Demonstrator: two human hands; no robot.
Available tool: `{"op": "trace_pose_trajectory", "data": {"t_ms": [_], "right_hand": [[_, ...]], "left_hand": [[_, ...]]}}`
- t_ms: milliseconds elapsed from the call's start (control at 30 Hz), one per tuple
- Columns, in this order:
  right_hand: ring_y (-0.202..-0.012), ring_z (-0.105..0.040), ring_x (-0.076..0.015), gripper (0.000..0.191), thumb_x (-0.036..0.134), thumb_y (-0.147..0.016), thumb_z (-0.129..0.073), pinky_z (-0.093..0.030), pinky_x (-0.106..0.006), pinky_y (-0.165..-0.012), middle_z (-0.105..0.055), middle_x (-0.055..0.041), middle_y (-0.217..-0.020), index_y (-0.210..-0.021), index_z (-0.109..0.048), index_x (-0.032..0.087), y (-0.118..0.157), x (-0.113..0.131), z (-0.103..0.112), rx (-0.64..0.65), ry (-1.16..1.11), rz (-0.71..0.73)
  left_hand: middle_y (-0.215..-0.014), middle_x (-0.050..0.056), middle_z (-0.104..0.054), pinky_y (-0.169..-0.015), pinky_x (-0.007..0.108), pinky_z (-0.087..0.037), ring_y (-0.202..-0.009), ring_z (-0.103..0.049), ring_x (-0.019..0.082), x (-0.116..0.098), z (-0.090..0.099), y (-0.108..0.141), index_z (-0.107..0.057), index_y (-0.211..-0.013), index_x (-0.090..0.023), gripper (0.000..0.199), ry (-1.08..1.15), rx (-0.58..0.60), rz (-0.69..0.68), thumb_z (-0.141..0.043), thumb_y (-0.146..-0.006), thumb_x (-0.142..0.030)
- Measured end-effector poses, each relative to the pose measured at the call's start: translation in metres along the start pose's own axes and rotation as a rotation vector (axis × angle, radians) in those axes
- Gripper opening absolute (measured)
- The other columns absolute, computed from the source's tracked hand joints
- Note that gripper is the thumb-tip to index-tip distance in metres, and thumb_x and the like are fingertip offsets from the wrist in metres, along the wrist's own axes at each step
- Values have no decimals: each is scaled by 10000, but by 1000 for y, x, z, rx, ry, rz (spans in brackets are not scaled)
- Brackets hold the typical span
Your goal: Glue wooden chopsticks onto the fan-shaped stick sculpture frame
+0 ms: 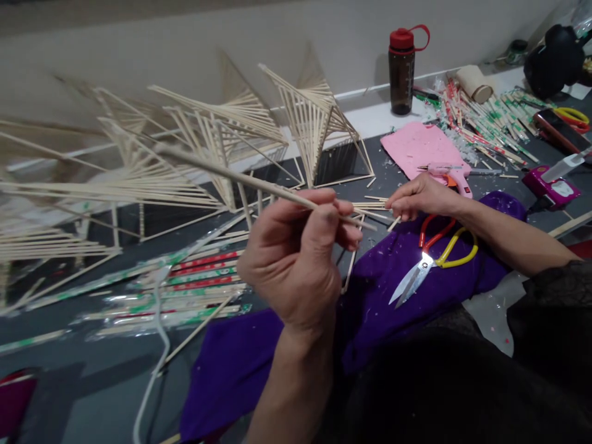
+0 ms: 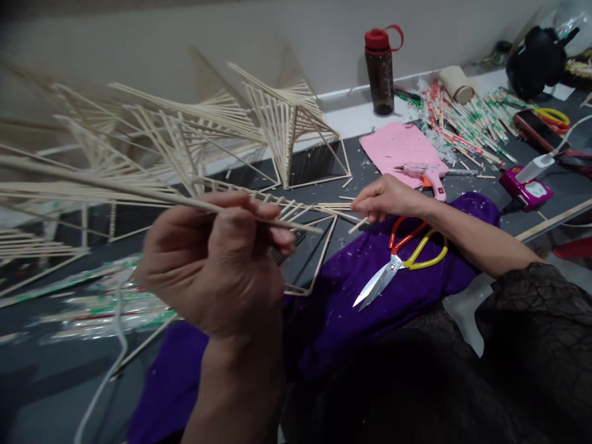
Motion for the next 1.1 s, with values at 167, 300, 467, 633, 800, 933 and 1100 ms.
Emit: {"op": "trace_pose_trajectory", "data": {"t_ms": [167,300,467,633,800,933,1100], "right_hand": [[-407,-530,-56,90,191,-800,-712,-406,-144,-370,-647,19,-544,-846,-724,114,-3,-1,3,-141,-272,-84],[-328,-341,-15,82,113,-871,-594,-257,-122,-308,-511,78,-473,-824,-661,105,-5,-4,3,-215,-483,-131],[-316,-222,-22,83,156,-915,-550,-203,-122,-300,-369,123,-447,-863,-603,119,-5,0,12,-221,-653,-72],[-331,-208,-26,103,228,-879,-626,-206,-126,-302,-330,136,-454,-865,-578,138,-3,9,12,-137,-673,6],[-351,-260,-19,223,299,-808,-719,-244,-129,-318,-377,130,-480,-879,-586,134,1,24,2,-75,-659,138],[-354,-298,-36,243,340,-809,-718,-279,-156,-313,-405,120,-495,-885,-581,154,1,28,-4,-32,-628,177],[-396,-287,-21,179,303,-886,-679,-263,-134,-357,-353,117,-520,-852,-577,160,5,49,9,-182,-532,198]], "left_hand": [[-703,-2,-715,-380,187,-380,-412,-525,63,26,2,15,-737,-884,-199,210,35,211,198,-742,-816,-398],[-702,13,-715,-439,182,-378,-463,-478,62,54,0,28,-747,-898,-184,229,-37,278,305,-735,-815,-397],[-724,16,-701,-481,195,-386,-538,-508,89,66,-4,36,-748,-899,-191,197,-115,365,360,-690,-843,-371],[-1192,97,-661,-667,242,-511,-1127,-605,235,62,-16,22,-748,-830,-203,129,-246,476,158,-679,-823,-312],[-1420,119,-517,-715,287,-540,-1330,-483,293,79,-49,13,-741,-845,-200,120,-235,654,110,-659,-810,-280],[-1211,103,-624,-860,360,-534,-1161,-596,250,93,-68,11,-716,-816,-188,115,-107,741,165,-646,-823,-279],[-984,57,-661,-980,388,-471,-1057,-612,212,96,-66,1,-689,-730,-197,107,-189,651,57,-643,-817,-240]]}}
Point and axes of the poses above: each hand's wrist, its own y-axis away from the middle knuckle, its own z-axis out of the back of the hand, x = y × z, the point moved 6 cm from there along -y, towards the middle knuckle
